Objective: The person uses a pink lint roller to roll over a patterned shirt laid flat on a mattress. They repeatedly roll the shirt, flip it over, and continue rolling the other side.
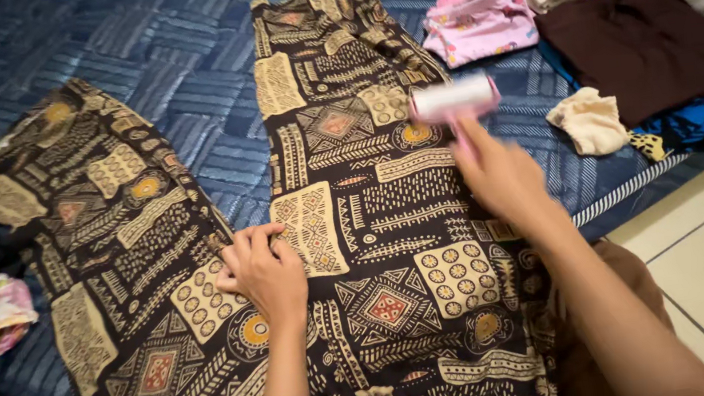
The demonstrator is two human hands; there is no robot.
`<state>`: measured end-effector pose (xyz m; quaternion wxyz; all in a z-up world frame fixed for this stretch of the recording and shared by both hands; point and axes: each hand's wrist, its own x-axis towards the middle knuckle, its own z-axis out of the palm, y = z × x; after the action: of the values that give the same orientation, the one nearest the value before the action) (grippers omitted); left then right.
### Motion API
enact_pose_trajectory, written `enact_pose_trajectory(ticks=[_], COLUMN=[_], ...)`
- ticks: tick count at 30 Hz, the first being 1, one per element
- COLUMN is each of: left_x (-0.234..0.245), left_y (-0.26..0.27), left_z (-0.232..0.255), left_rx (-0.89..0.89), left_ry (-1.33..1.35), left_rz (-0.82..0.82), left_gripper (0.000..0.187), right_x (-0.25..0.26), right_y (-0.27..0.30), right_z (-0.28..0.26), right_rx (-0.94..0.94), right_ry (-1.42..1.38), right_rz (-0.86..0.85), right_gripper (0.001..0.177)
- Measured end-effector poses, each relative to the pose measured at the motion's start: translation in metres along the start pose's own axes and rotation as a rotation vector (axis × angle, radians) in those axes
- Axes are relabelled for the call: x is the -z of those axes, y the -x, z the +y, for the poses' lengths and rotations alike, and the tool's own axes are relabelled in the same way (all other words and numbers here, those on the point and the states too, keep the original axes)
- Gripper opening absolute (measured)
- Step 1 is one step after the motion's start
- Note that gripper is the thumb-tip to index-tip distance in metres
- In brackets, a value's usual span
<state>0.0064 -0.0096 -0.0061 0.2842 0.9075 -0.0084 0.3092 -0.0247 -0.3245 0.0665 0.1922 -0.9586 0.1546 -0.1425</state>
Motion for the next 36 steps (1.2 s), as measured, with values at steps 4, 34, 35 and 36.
enact_pose_trajectory(ticks=[4,34,35,36], left_x=[0.005,0.017,0.024,0.03], left_y=[0.0,-0.033,-0.034,-0.034], left_z=[-0.001,-0.003,-0.002,0.0], left_rx=[-0.001,0.291,0.223,0.154], left_ry=[-0.001,0.092,0.128,0.164], left_rz=[-0.011,-0.25,-0.151,-0.053], left_gripper=[0.017,0.019,0.016,0.013], right_x=[-0.01,-0.012,-0.008,-0.004], right_y=[-0.079,-0.01,-0.01,-0.01], right_z=[-0.009,0.048,0.052,0.055], right_rx=[0.039,-0.141,-0.045,0.05], right_ry=[-0.008,-0.077,-0.158,-0.238], right_rz=[-0.068,-0.009,0.059,0.128], right_gripper=[0.059,0.084,0.082,0.08])
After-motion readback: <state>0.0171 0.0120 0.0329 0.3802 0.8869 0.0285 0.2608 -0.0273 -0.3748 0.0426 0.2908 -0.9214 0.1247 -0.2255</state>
